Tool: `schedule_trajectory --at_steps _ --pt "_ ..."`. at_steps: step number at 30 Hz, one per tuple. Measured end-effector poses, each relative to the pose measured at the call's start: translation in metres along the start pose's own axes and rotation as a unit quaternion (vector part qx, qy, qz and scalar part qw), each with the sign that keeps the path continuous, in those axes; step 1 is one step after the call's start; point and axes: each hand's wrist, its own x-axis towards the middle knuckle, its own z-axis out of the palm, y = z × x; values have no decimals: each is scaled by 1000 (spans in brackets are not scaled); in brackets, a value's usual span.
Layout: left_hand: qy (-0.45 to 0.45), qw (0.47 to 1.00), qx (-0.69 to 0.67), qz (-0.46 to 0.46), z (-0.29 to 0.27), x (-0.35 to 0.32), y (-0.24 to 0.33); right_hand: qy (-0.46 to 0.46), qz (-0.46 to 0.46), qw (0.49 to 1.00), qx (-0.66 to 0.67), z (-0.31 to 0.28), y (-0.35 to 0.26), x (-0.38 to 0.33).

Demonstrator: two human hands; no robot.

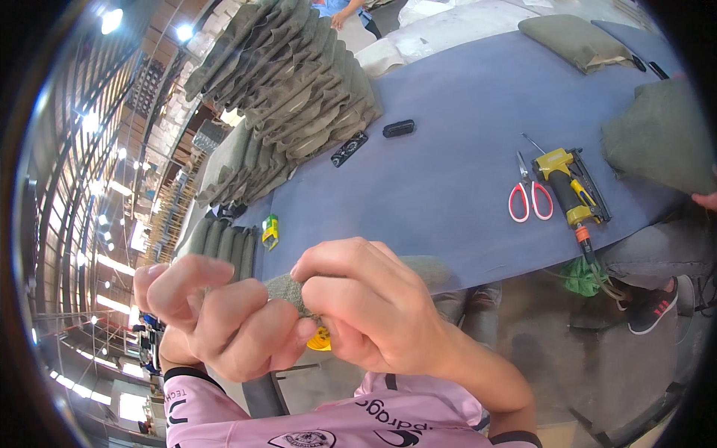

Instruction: The person assembles a cushion by cutting a fabric cover with a knife, trimming excess with scissors, and securing the edges with a staple gun. The person folds the fabric over the cushion and staples it in place.

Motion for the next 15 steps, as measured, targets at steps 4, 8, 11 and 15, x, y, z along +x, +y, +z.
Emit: schedule_trajectory --at_steps 4,8,11,15 --pt "-37 998 -54 3 0 0 -8 40 39 996 73 5 4 -9" --pt "-19 998 -42 35 2 1 -10 93 51 987 124 14 3 -11" --pt "9 998 -54 38 10 -3 -11 80 23 993 87 9 9 -11" --pt "-28 997 -64 23 -1 1 -10 -1 5 999 35 -2 9 -7"
